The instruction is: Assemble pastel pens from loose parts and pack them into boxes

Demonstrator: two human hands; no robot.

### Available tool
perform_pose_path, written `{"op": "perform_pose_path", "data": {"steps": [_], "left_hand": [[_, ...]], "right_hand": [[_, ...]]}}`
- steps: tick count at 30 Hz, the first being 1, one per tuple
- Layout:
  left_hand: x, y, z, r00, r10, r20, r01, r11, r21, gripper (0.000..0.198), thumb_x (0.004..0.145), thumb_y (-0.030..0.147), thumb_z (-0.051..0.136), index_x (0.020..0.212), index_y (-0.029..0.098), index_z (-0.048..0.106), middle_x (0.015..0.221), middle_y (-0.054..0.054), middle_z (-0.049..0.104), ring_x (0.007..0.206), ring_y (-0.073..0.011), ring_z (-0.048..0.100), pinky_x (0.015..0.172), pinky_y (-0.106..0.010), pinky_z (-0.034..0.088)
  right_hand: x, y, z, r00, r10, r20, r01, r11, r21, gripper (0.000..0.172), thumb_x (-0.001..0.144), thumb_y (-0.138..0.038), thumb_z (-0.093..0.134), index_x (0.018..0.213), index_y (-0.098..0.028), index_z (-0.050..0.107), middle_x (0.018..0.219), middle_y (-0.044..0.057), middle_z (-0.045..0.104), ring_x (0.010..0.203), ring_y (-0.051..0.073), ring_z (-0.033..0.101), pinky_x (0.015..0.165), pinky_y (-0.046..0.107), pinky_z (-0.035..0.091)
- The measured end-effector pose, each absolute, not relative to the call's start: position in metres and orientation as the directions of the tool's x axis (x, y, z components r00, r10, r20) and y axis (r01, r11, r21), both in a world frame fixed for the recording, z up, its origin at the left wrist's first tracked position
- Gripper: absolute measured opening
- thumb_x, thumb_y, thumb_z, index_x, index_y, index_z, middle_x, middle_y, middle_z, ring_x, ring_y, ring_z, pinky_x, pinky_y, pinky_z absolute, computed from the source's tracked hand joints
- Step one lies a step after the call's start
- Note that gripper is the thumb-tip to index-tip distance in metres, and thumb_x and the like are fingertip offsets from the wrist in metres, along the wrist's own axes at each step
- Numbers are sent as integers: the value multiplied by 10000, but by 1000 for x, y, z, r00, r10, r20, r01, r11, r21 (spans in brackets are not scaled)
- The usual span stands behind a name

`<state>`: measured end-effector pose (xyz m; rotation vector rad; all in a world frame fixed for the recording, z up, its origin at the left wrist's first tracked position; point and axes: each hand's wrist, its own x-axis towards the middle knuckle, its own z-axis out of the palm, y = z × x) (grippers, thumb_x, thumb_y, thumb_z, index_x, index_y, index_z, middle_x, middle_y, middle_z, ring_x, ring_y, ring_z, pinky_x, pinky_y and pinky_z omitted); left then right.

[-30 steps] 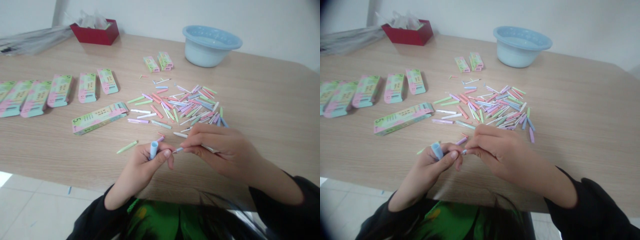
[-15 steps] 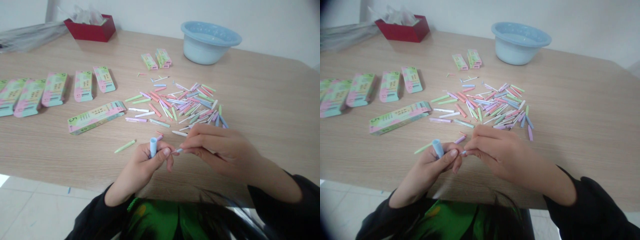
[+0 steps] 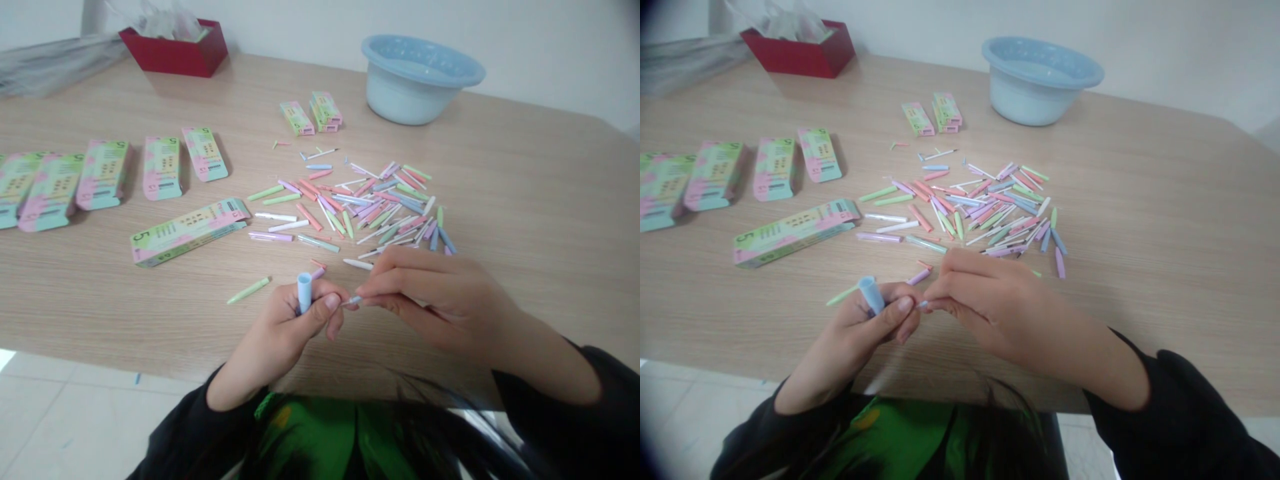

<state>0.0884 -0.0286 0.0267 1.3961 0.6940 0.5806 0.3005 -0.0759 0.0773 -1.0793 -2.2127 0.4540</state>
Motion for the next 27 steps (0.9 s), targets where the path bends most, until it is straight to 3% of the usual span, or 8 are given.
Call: {"op": "perform_pose_path", "data": {"steps": [4,8,13,19,23,27], "left_hand": [[88,-28,26,702,707,-87,21,101,995,396,989,329,564,619,187,577,594,28,576,611,-134,500,766,-288,410],[91,-28,20,707,706,-33,-93,139,986,350,992,301,594,668,175,638,636,21,633,668,-130,552,758,-269,405],[95,-29,11,692,722,1,-276,264,924,143,970,338,673,948,201,638,619,52,675,611,-122,593,738,-265,455],[97,-30,8,684,729,18,-321,279,905,213,975,356,666,896,197,548,632,37,676,620,-122,604,720,-268,463],[94,-24,4,690,722,43,-173,107,979,269,961,446,641,962,192,550,724,16,626,705,-157,581,728,-296,446],[91,-22,8,725,688,42,87,-152,985,216,990,404,554,985,189,569,887,-18,570,845,-192,541,792,-328,426]], "right_hand": [[298,-74,76,-496,781,379,575,623,-530,152,980,-75,567,978,-168,687,883,33,686,818,123,644,701,219,513],[294,-72,72,-436,818,374,569,573,-590,130,947,-81,638,997,-188,693,889,16,727,824,129,662,744,235,526],[290,-72,58,-281,843,459,456,538,-710,138,909,-86,703,936,-213,749,814,-9,711,729,102,657,654,210,514],[282,-74,40,-137,938,318,310,346,-886,161,888,-84,711,844,-234,752,708,-53,694,622,83,628,560,201,482],[289,-73,51,-102,938,332,467,340,-817,157,908,-101,682,812,-221,712,722,-45,697,641,96,634,596,212,496],[299,-70,76,-96,882,461,694,391,-604,115,925,-135,681,867,-232,701,817,-21,727,742,134,671,698,252,527]]}}
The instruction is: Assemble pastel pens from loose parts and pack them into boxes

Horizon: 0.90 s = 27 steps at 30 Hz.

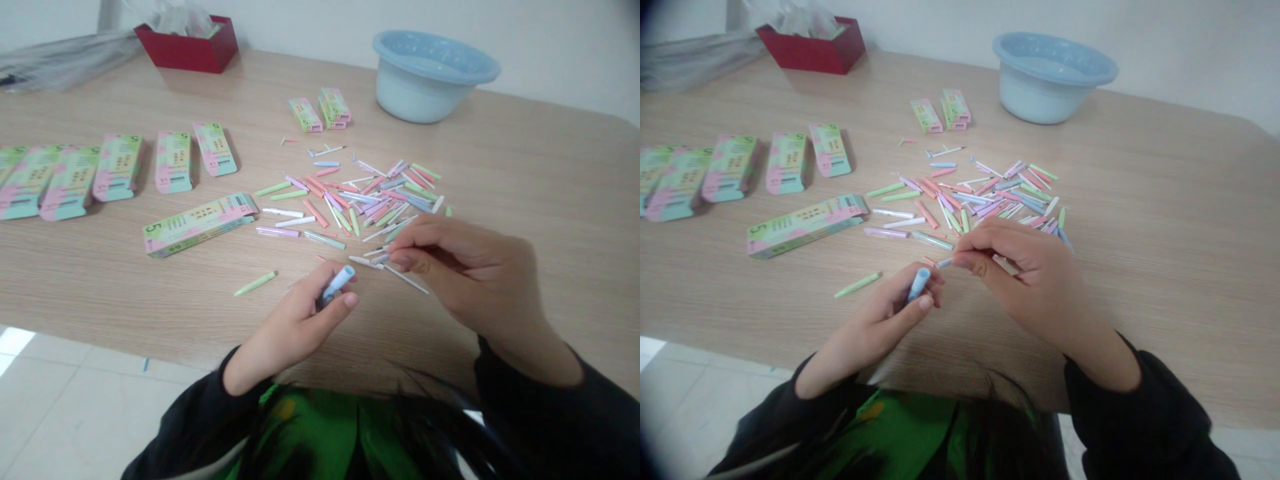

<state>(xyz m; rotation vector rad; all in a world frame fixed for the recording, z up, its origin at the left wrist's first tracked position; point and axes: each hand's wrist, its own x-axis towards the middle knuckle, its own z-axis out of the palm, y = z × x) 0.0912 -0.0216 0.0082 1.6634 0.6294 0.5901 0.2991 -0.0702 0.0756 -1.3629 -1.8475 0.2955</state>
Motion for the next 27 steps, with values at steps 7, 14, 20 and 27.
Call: {"op": "perform_pose_path", "data": {"steps": [7,14,20,27], "left_hand": [[90,-26,12,777,628,35,132,-217,967,234,1069,351,409,988,198,567,930,-20,585,910,-187,551,851,-311,430],[89,-25,16,816,577,36,30,-104,994,252,1079,293,398,947,191,587,889,-6,578,859,-159,553,843,-276,445],[90,-21,14,791,603,106,-40,-122,992,268,1071,292,421,927,177,615,915,-20,610,931,-171,579,912,-289,436],[88,-16,19,727,680,97,-88,-47,995,270,1046,355,510,1085,176,709,962,-49,692,944,-190,607,877,-298,454]], "right_hand": [[298,-67,81,-394,818,419,751,549,-367,98,959,-126,621,932,-171,704,911,38,727,848,163,674,761,271,516],[299,-61,73,-490,814,311,581,571,-580,145,1008,-177,580,998,-167,725,884,32,663,837,145,639,750,262,503],[299,-66,68,-421,833,358,553,549,-626,434,993,-109,562,1398,-264,580,1037,17,699,942,135,654,868,266,523],[303,-77,70,-316,881,351,651,471,-595,278,982,-143,570,1208,-281,656,1090,31,733,999,188,690,869,317,550]]}}
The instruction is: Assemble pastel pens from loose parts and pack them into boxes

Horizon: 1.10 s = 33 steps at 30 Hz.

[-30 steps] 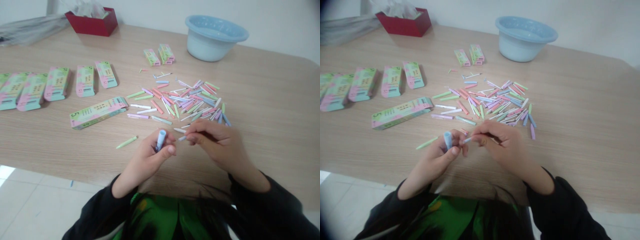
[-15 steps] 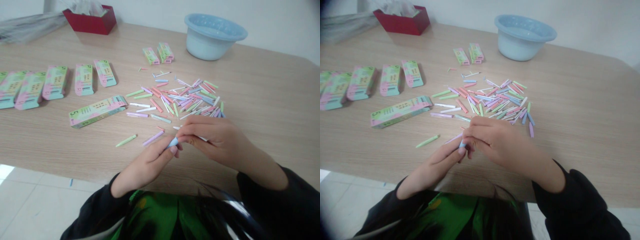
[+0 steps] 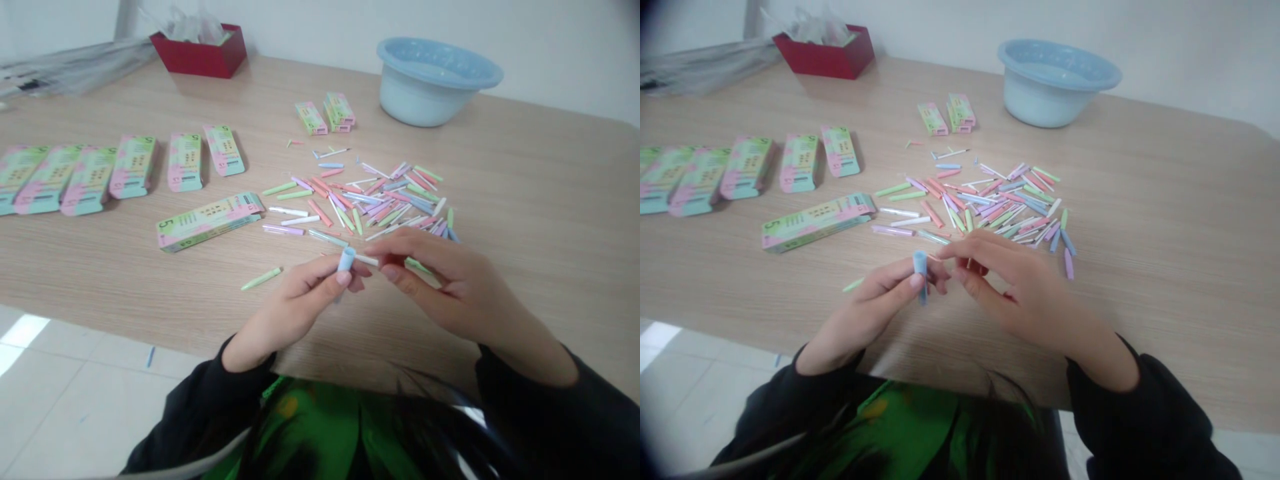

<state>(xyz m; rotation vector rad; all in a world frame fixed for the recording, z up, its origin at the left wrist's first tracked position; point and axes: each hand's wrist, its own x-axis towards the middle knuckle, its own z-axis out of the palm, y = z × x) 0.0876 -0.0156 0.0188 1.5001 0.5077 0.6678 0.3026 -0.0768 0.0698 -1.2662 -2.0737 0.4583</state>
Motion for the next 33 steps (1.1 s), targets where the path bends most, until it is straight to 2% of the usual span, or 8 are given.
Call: {"op": "perform_pose_path", "data": {"steps": [2,8,16,21,25,29,31,33], "left_hand": [[87,-11,23,695,712,100,-139,-3,990,293,1037,389,528,1056,174,726,931,-48,677,923,-192,597,850,-298,449],[88,-1,34,705,705,75,-264,162,951,354,1022,462,540,1038,178,750,908,-49,649,884,-186,577,828,-299,446],[95,2,39,703,711,14,-349,328,878,389,982,478,596,982,129,768,828,-53,644,788,-161,587,680,-243,457],[99,1,35,686,727,19,-361,318,877,370,991,459,593,1015,132,763,787,-43,643,737,-148,577,655,-239,453],[100,0,33,694,720,23,-347,306,886,362,997,453,576,996,139,756,778,-36,632,706,-145,559,655,-255,438],[97,1,28,687,725,56,-304,217,927,354,1008,459,538,1025,164,733,808,-38,627,752,-174,557,723,-296,437],[94,2,25,687,723,70,-238,134,962,357,1017,458,513,989,169,721,811,-37,614,769,-183,546,742,-307,423],[92,3,23,710,696,103,-181,39,983,348,1032,441,485,976,175,702,807,-28,591,779,-183,530,759,-309,414]], "right_hand": [[306,-78,67,-312,880,358,650,472,-595,266,973,-128,573,1163,-283,674,1077,34,738,1021,202,693,851,329,551],[310,-80,54,-251,895,369,636,439,-635,238,953,-113,591,1113,-267,677,950,17,698,846,167,660,754,304,519],[308,-77,36,-162,940,299,599,334,-728,196,963,-126,558,1085,-235,666,942,20,684,865,165,643,787,312,515],[298,-78,34,-174,933,317,553,358,-752,232,969,-126,542,1142,-248,639,912,8,653,814,149,622,757,310,520],[288,-82,32,-193,922,337,488,388,-782,330,953,-122,567,1257,-247,561,927,2,637,790,138,610,740,296,530],[280,-82,27,-189,916,353,516,398,-759,508,894,-180,678,1350,-268,473,1146,50,611,945,184,596,830,360,534],[278,-79,25,-150,900,410,534,423,-732,564,873,-190,700,1371,-278,450,1264,74,562,1044,212,579,889,395,525],[277,-74,27,-96,876,473,512,451,-731,577,890,-188,674,1399,-290,423,1287,78,539,1075,218,579,911,408,526]]}}
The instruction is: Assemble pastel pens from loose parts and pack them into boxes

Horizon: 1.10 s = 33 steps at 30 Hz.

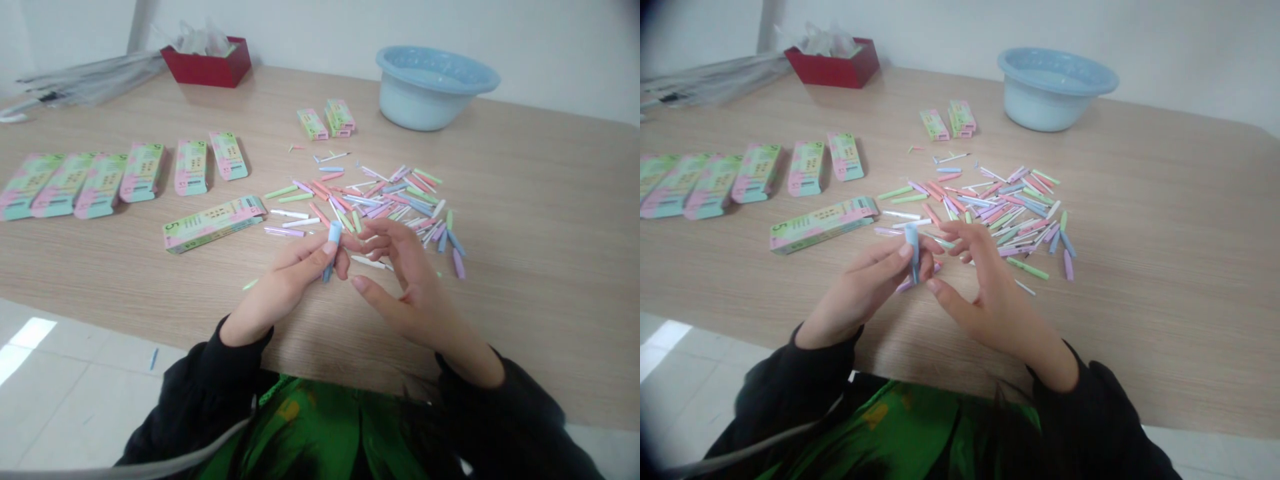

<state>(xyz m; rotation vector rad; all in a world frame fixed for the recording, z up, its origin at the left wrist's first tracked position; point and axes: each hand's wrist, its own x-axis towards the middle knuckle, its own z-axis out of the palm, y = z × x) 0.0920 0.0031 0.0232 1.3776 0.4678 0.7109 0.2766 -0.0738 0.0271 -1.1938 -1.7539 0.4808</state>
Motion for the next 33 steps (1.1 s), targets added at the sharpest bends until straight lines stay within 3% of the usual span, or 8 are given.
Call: {"op": "perform_pose_path", "data": {"steps": [6,12,16,19,21,24,30,33], "left_hand": [[90,1,25,792,588,164,-15,-249,968,290,1068,333,422,911,186,617,894,-29,594,889,-192,555,873,-300,437],[89,-1,22,783,588,201,11,-336,942,218,1062,310,437,981,198,606,962,-38,648,933,-205,605,904,-303,467],[86,0,20,782,598,173,67,-358,931,234,1067,314,420,949,200,588,912,-24,621,885,-195,594,853,-292,461],[79,2,20,766,625,152,95,-343,935,259,1075,309,393,969,196,600,901,-20,605,889,-187,589,868,-289,442],[73,2,20,737,663,130,116,-313,943,291,1080,323,373,974,193,611,911,-26,610,915,-192,588,897,-296,430],[67,2,17,676,729,108,149,-279,949,345,1078,357,378,875,194,604,901,-31,615,912,-198,577,898,-302,417],[61,0,4,580,806,118,129,-234,964,243,1061,376,453,1000,215,624,841,2,597,885,-198,562,915,-315,398],[59,1,1,590,798,126,98,-225,969,299,1066,382,434,903,207,611,846,-3,578,862,-193,549,866,-305,398]], "right_hand": [[275,-65,41,-85,813,576,566,515,-644,430,930,-138,617,1314,-276,484,1198,68,603,1046,215,616,911,409,535],[270,-66,39,-182,758,627,594,593,-544,237,942,-123,589,1111,-276,523,1014,46,665,1013,231,656,898,429,537],[271,-68,41,-206,787,582,587,575,-570,176,945,-111,572,1030,-264,554,1016,52,672,1010,227,653,898,426,538],[291,-69,42,-26,813,582,549,498,-671,201,933,-142,599,1083,-270,561,1035,49,658,978,220,658,875,412,554],[313,-66,36,109,840,532,603,369,-707,186,924,-166,610,1078,-266,578,1010,44,648,912,212,657,820,389,557],[346,-59,16,35,929,367,806,192,-561,94,900,-160,602,943,-224,656,920,43,655,857,217,644,806,391,530],[369,-47,-20,-8,975,222,900,104,-424,164,881,-106,586,941,-149,733,976,96,654,937,243,645,869,408,511],[373,-39,-23,-45,980,193,907,121,-403,224,882,-68,546,953,-140,746,971,105,650,949,254,640,883,415,505]]}}
